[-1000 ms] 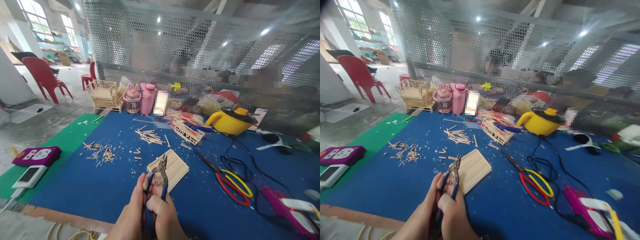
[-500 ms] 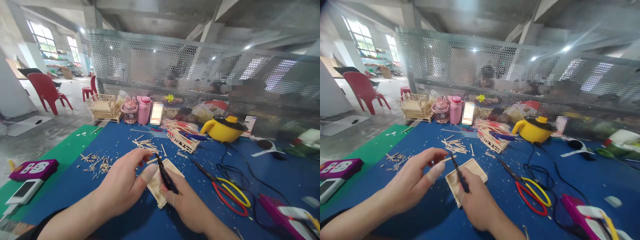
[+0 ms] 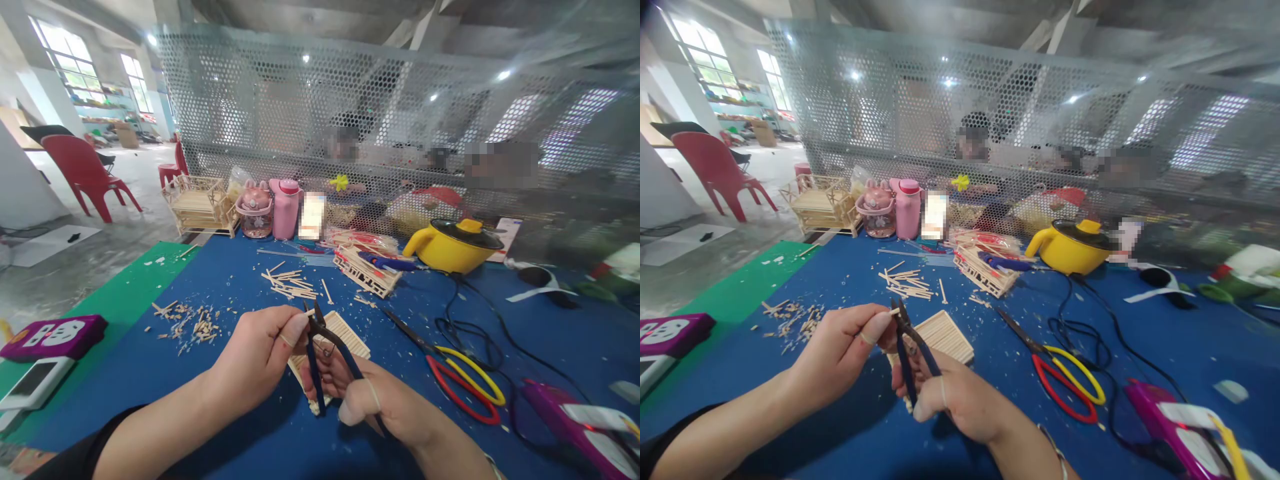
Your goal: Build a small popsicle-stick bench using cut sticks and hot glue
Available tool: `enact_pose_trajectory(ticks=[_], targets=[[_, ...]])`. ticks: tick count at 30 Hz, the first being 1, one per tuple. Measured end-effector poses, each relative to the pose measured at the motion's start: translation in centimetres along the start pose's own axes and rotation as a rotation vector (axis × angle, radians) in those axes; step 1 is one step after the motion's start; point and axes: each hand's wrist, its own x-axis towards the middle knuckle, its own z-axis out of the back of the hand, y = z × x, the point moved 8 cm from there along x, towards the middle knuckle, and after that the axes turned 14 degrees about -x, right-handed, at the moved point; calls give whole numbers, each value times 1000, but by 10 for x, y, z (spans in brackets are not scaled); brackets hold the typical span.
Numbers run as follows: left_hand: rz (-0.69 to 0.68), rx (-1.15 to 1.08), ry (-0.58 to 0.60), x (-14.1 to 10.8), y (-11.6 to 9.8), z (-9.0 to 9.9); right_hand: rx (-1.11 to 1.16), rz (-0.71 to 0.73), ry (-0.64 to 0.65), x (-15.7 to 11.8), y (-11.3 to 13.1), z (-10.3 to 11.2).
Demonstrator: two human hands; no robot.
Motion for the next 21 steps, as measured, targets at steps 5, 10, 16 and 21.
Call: enact_pose_trajectory(ticks=[5, 10, 16, 21], targets=[[-81, 106, -27, -6, -7, 1, -34, -15, -50, -3, 4, -1], [-278, 281, -117, -17, -22, 4, -231, -47, -145, -9, 14, 1], [-450, 412, -177, -26, -38, 2, -331, -33, -205, -16, 20, 1], [-488, 445, -179, -27, -43, 0, -375, -17, -274, -17, 22, 3]])
